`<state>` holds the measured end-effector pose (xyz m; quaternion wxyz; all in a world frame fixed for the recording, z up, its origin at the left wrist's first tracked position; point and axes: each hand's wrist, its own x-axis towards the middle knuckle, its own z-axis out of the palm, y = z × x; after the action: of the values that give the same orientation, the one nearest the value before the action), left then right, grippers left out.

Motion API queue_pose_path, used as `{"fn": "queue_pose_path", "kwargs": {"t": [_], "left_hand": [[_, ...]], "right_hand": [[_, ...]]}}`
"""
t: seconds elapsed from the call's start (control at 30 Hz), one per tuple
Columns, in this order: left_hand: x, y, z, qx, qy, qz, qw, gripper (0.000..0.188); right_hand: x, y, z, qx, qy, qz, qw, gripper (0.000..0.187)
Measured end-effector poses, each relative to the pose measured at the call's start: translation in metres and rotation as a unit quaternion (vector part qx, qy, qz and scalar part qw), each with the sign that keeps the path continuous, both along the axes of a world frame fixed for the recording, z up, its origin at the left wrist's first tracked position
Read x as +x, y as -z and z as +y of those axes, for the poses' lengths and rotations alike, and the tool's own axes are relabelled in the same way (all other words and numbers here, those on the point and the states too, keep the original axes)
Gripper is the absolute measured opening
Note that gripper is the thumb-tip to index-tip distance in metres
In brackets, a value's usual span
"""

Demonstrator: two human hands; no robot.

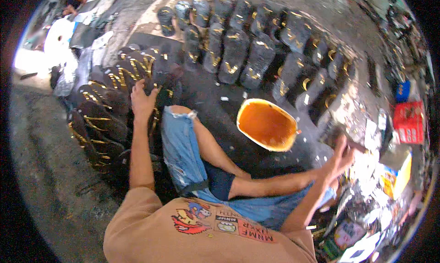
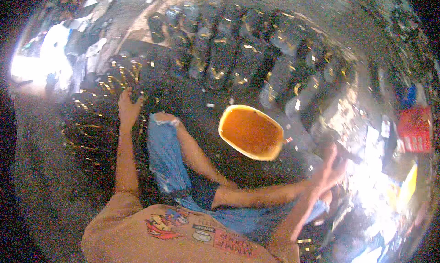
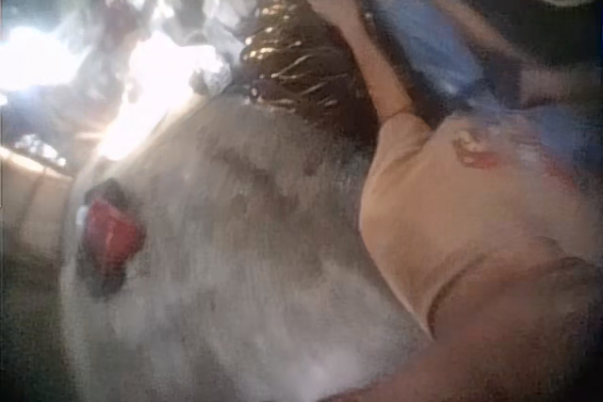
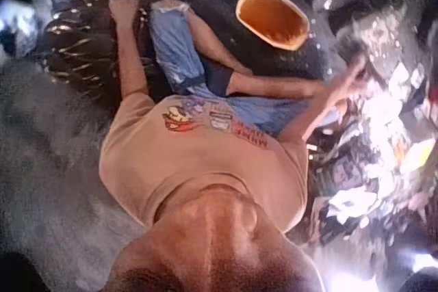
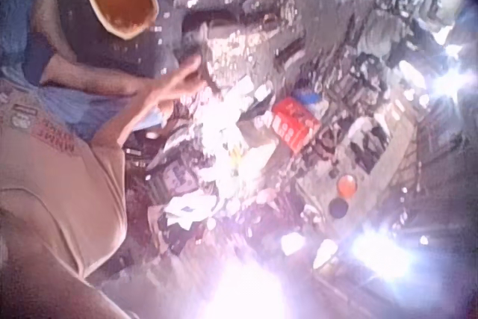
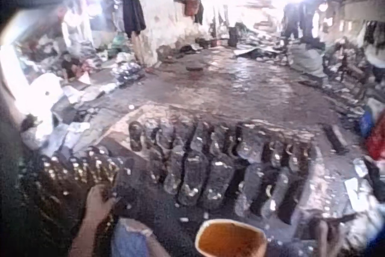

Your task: The person sits on the floor and repeatedly picks up black flip-flops, dips a brush into a container of orange liquid, and paints the straps of the sandals. The person places the painted sandals in a row on the floor.

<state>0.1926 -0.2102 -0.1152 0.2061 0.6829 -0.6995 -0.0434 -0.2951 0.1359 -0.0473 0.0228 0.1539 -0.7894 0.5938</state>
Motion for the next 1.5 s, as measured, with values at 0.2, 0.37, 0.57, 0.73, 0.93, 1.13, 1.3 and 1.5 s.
{"fn": "queue_pose_path", "kwargs": {"t": [0.2,0.37,0.57,0.73,0.93,1.13,1.3,1.5], "left_hand": [[-0.005,0.014,-0.061,0.151,-0.016,-0.081,0.985,0.066],[0.027,0.003,-0.066,0.116,-0.015,0.118,0.986,0.060],[0.125,-0.025,-0.040,0.065,-0.035,0.370,0.926,0.064],[0.138,-0.058,0.042,-0.173,-0.062,0.006,0.983,0.056],[0.069,-0.087,0.092,-0.278,0.031,-0.100,0.955,0.045],[0.031,-0.094,0.094,-0.222,-0.008,0.252,0.942,0.049],[-0.002,-0.080,0.102,0.090,0.028,0.693,0.714,0.044],[-0.005,-0.039,0.114,0.146,-0.017,0.851,0.504,0.043]], "right_hand": [[0.090,-0.052,-0.060,0.209,-0.248,0.023,0.945,0.022],[0.095,-0.012,-0.061,0.249,-0.295,0.144,0.911,0.019],[0.094,0.004,-0.049,0.181,-0.298,0.168,0.922,0.020],[0.055,-0.007,-0.018,0.121,-0.171,0.019,0.978,0.027],[0.072,-0.006,0.005,0.197,-0.231,-0.040,0.952,0.029],[0.060,-0.007,0.002,0.154,-0.218,0.029,0.963,0.028],[0.058,0.001,0.002,0.113,-0.211,-0.060,0.969,0.026],[0.046,0.006,0.010,0.112,-0.147,-0.077,0.980,0.027]]}}
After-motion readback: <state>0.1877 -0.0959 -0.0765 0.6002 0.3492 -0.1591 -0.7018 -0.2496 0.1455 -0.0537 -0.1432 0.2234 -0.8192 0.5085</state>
